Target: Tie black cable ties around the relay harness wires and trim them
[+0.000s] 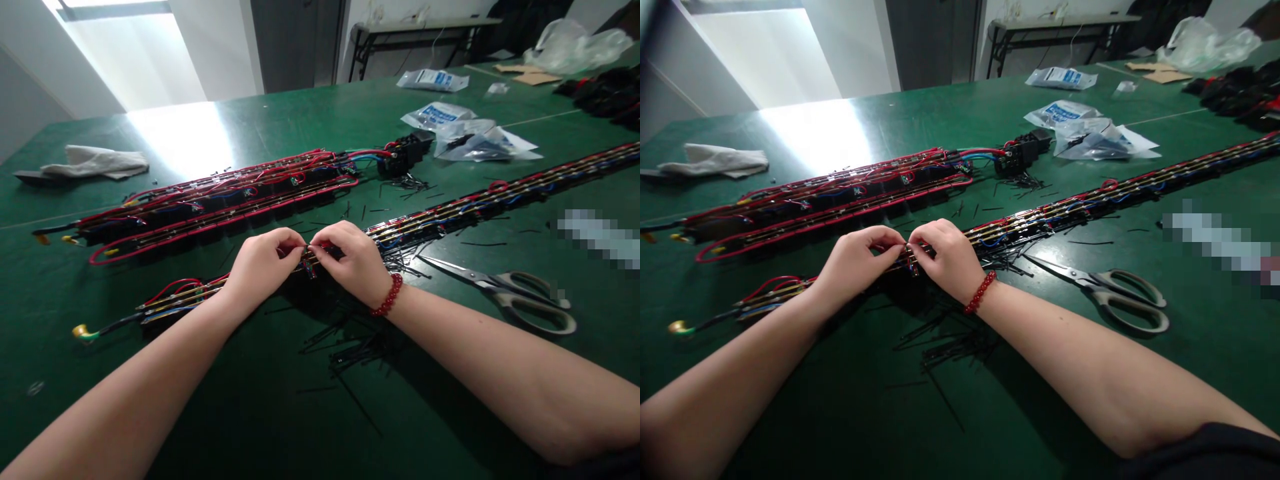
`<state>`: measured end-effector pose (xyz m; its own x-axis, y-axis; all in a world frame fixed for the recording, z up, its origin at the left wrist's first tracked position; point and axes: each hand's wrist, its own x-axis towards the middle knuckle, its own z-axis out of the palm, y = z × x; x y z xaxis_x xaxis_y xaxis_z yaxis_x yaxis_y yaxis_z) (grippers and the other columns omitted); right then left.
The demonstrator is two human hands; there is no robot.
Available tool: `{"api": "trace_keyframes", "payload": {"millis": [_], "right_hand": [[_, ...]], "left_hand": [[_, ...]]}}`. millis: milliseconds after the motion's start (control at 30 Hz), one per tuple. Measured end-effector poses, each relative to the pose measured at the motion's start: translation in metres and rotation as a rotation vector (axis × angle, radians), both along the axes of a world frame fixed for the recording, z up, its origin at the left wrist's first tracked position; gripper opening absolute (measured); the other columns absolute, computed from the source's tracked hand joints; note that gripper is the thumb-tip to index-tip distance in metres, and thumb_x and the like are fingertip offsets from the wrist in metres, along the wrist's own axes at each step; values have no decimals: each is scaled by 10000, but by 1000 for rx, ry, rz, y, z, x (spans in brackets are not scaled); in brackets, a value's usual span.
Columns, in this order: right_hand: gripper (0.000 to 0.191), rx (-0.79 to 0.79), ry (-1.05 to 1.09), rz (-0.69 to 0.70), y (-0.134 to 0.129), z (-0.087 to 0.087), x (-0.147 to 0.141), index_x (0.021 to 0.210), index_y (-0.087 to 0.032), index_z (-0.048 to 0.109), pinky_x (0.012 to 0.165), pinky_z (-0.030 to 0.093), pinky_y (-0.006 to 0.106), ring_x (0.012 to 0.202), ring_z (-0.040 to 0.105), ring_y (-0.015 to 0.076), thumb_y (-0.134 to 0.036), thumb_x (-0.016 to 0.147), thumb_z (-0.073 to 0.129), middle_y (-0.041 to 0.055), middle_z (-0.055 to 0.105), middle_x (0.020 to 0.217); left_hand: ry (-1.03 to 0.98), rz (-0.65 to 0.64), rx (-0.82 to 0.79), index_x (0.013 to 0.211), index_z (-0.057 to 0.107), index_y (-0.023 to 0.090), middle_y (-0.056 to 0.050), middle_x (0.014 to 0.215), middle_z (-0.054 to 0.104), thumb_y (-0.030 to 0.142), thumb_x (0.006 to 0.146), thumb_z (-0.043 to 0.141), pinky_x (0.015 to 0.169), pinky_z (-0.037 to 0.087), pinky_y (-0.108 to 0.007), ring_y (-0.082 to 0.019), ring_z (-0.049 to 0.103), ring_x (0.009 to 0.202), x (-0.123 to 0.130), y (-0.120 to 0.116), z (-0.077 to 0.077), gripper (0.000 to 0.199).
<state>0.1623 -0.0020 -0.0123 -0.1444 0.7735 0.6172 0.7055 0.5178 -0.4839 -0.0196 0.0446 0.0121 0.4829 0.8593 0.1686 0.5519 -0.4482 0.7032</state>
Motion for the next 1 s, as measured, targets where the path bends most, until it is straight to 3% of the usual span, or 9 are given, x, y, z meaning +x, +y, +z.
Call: {"api": "trace_keyframes", "payload": {"millis": [233,700,1000], "right_hand": [[95,6,-1,33,1,-1,1,882,-222,631,802,510,346,890,625,195,-155,911,568,41,710,904],[113,23,-49,50,-1,1,-2,877,-227,532,795,482,340,871,575,195,-136,932,491,43,623,879],[143,63,122,9,-1,2,1,906,-239,491,715,500,281,851,566,145,-97,912,478,14,569,893]], "left_hand": [[-6,-58,-37,974,690,253,22,886,756,271,830,609,786,517,-275,-156,700,837,1,0,-2,166],[22,-26,-82,786,652,216,45,728,663,214,772,590,654,438,-234,-114,597,691,1,1,5,63],[96,-28,-125,741,645,216,39,719,662,245,765,585,664,427,-262,-128,584,692,1,2,5,71]]}}
